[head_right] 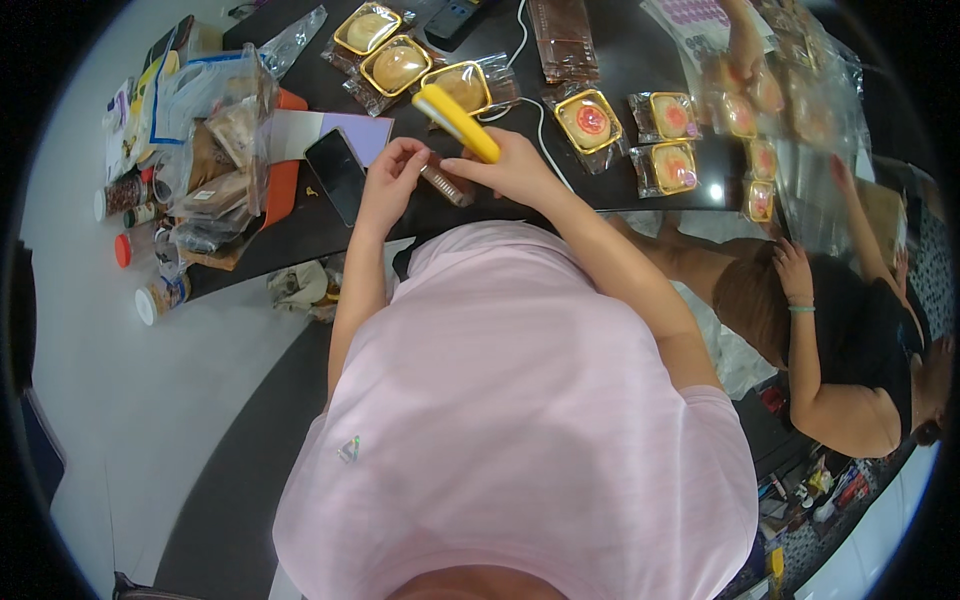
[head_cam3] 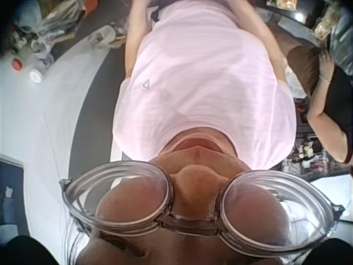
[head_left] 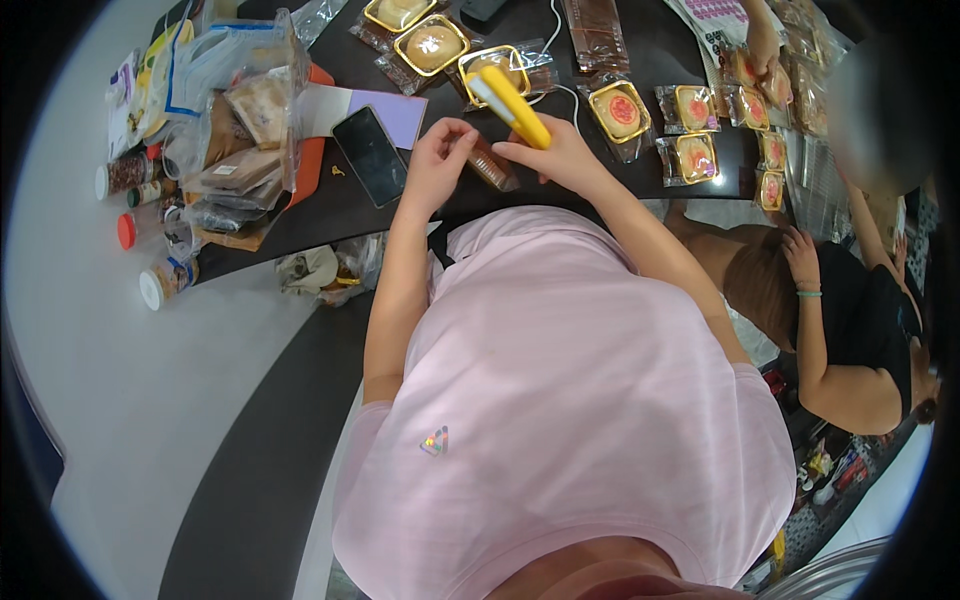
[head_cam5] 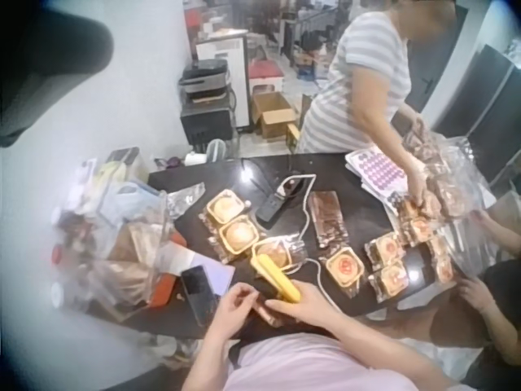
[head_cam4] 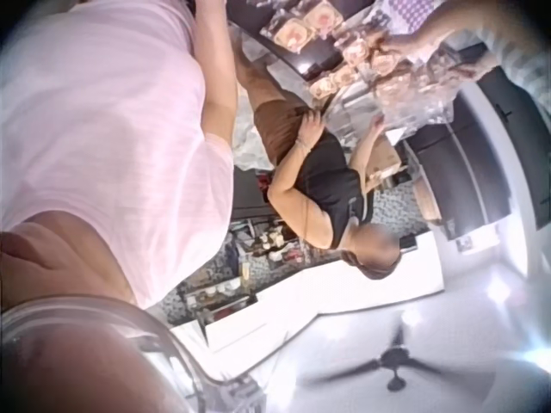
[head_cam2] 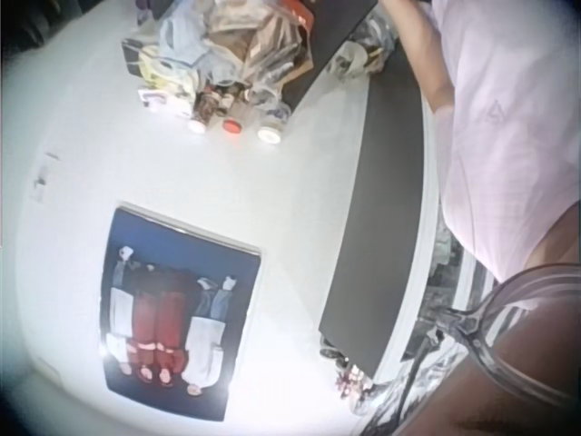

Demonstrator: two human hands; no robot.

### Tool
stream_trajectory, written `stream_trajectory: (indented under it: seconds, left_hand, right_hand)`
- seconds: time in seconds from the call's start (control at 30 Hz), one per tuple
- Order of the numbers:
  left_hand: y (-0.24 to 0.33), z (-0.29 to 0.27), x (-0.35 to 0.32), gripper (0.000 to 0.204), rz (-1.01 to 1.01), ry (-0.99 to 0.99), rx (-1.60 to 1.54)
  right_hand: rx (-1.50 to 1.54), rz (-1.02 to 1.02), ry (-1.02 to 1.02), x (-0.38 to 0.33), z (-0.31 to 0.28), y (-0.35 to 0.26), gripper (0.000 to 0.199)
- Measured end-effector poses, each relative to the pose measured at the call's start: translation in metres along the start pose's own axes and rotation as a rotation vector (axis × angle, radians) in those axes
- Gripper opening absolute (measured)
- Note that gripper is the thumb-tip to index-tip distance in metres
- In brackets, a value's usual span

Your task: The person uses a yellow handheld heat sealer to seal small plastic bags containing square cakes. They repeatedly pick up a bag, seal it, and place it on a metal tray. Another person is visible in the background applying stickers to similar items.

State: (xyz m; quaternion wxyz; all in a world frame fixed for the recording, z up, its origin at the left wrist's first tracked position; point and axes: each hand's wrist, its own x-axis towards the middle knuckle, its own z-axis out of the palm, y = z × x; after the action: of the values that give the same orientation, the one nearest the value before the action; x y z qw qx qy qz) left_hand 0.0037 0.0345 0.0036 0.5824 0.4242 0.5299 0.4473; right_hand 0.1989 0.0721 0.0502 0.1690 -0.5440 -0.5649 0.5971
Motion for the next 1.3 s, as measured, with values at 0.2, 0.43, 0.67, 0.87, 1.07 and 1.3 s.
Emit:
stream_trajectory:
  seconds: [0.2,0.43,0.67,0.87,1.07,1.3]
  left_hand:
    - [0.01,0.024,0.0,0.035,0.297,0.108,0.279]
    - [0.012,0.023,-0.024,0.017,0.386,0.334,0.637]
    - [0.011,-0.014,-0.026,0.013,0.165,0.153,0.407]
    - [0.016,-0.001,-0.034,0.009,0.25,0.097,0.609]
    - [0.011,0.007,-0.015,0.013,0.118,0.081,0.368]
    - [0.015,0.008,-0.008,0.014,0.051,-0.035,0.302]
  right_hand:
    - [0.286,0.157,0.13,0.016,0.018,0.0,0.025]
    - [0.531,0.121,0.067,0.017,0.015,0.001,0.033]
    - [-0.082,-0.532,-0.003,0.017,-0.007,0.013,0.047]
    - [-0.229,-0.457,-0.016,-0.003,-0.012,0.024,0.02]
    - [-0.221,-0.493,0.075,-0.012,-0.02,0.024,0.021]
    - [-0.176,-0.408,0.113,-0.016,-0.027,0.039,0.02]
